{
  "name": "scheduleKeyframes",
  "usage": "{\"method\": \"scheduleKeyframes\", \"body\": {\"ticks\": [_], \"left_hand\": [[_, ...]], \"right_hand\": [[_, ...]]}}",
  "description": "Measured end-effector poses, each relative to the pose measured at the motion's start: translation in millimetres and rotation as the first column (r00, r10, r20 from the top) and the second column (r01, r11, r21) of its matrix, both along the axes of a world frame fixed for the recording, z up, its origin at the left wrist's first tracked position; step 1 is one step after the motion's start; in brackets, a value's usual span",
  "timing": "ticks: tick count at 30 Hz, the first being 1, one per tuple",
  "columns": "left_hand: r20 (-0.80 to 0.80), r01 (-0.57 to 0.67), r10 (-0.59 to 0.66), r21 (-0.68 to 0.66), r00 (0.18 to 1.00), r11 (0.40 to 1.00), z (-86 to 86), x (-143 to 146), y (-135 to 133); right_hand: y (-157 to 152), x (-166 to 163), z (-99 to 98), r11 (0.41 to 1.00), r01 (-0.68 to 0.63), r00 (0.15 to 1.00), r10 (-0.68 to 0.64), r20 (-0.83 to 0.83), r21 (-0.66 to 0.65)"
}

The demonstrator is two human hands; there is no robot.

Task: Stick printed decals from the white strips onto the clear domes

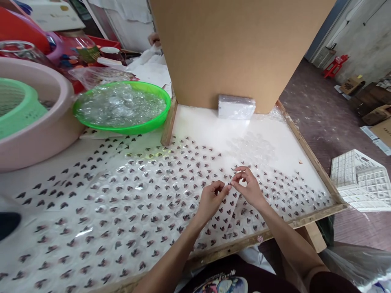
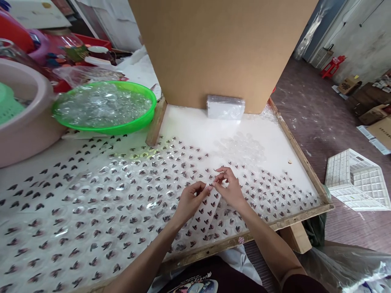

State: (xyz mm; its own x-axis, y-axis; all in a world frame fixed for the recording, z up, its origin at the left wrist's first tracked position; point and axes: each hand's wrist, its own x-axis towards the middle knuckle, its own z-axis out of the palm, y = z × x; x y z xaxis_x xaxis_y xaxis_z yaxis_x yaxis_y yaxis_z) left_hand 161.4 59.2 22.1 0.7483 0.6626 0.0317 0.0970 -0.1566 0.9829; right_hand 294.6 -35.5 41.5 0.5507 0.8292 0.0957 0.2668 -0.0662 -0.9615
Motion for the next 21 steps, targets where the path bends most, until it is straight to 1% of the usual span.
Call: {"method": "scheduleKeyframes", "body": {"ticks": [3, 5, 8, 10, 12, 14, 17, 21], "left_hand": [[0.003, -0.001, 0.001, 0.006, 1.0, 1.0, -0.9, -0.1, 0.3], [0.001, 0.01, -0.01, 0.003, 1.0, 1.0, -1.7, -0.5, 0.6], [-0.005, 0.026, -0.026, -0.005, 1.0, 1.0, -2.7, -1.1, 1.0], [-0.007, 0.021, -0.021, -0.005, 1.0, 1.0, -2.8, -1.0, 1.3], [-0.017, 0.014, -0.014, -0.001, 1.0, 1.0, -2.2, -0.5, 1.4], [-0.027, 0.011, -0.011, 0.001, 1.0, 1.0, -1.4, 0.1, 1.5], [-0.037, 0.002, -0.002, 0.003, 0.999, 1.0, -0.6, 0.8, 1.6], [-0.047, -0.002, 0.002, 0.003, 0.999, 1.0, -1.2, 1.0, 2.0]], "right_hand": [[0.5, 0.4, 3.0, 0.997, 0.047, 0.998, -0.045, -0.033, 0.06], [-4.6, 14.9, 6.9, 0.989, 0.133, 0.991, -0.133, -0.016, 0.063], [-18.5, 58.7, 7.5, 0.946, 0.322, 0.946, -0.323, 0.032, 0.034], [-29.1, 93.0, 1.2, 0.917, 0.399, 0.915, -0.399, 0.056, 0.004], [-38.2, 121.1, -9.6, 0.9, 0.431, 0.901, -0.425, 0.087, -0.067], [-43.9, 138.1, -22.0, 0.888, 0.439, 0.897, -0.424, 0.124, -0.137], [-45.4, 145.9, -37.7, 0.885, 0.431, 0.9, -0.407, 0.156, -0.178], [-38.7, 144.6, -50.6, 0.882, 0.433, 0.894, -0.393, 0.215, -0.187]]}}
